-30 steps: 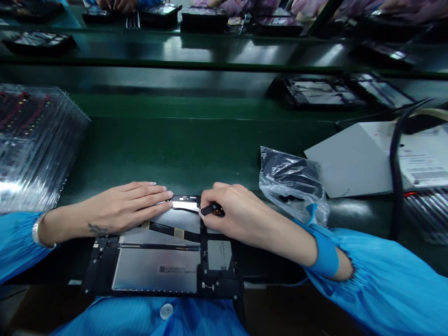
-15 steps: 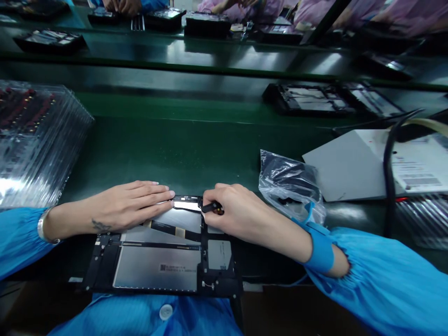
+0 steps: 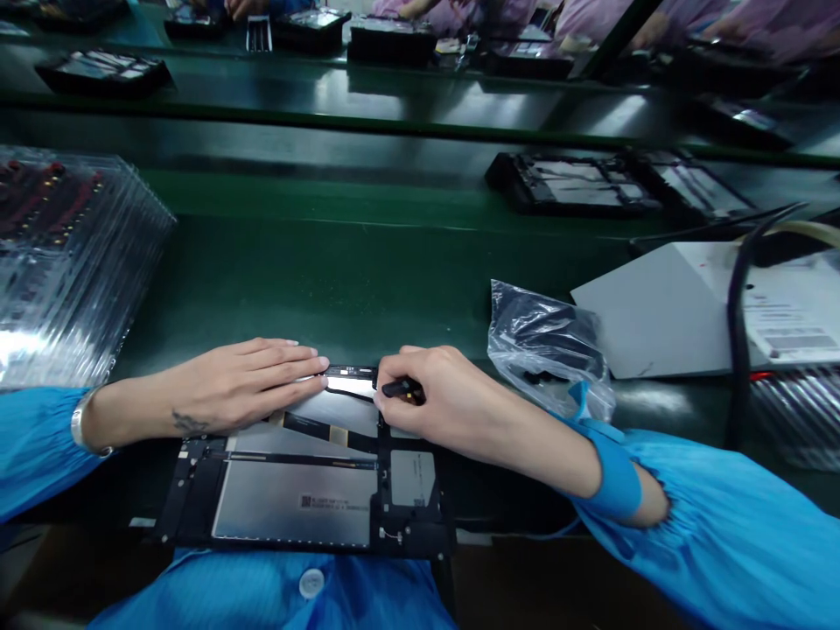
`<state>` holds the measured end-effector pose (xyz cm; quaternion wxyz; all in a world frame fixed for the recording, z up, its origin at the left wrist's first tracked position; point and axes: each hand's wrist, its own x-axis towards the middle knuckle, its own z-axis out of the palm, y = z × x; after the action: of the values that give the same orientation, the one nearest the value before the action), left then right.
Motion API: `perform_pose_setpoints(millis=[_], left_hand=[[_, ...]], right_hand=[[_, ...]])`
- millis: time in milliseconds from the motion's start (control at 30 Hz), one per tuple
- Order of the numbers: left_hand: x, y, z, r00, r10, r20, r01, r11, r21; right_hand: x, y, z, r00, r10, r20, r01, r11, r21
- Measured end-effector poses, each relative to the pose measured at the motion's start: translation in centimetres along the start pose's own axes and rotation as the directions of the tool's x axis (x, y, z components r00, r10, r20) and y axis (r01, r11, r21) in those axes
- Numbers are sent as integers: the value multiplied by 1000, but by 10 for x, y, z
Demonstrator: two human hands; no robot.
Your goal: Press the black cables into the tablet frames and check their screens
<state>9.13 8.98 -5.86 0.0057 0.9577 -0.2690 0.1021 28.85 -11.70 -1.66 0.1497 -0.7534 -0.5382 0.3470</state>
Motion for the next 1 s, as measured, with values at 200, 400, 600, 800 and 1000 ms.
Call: perform_pose_setpoints(millis=[200, 400, 600, 800, 1000], left_hand=[[-1, -1, 0, 1000, -4, 8, 4, 1000, -7], [1, 0, -1, 999, 7, 33, -8, 999, 31], [0, 1, -2, 999, 8, 34, -11, 997, 82], [0, 3, -1, 1000, 20, 13, -21, 994, 103], [0, 5, 0, 1000, 17, -3, -17, 994, 112]], right_hand=[[4, 2, 0, 1000, -9, 30, 5, 995, 105], [6, 4, 1, 999, -1, -33, -1, 999, -51], [4, 2, 1, 999, 50, -7, -51, 989, -142], [4, 6, 6, 999, 30, -35, -37, 972, -230], [5, 2, 8, 999, 27, -47, -41, 947, -320]])
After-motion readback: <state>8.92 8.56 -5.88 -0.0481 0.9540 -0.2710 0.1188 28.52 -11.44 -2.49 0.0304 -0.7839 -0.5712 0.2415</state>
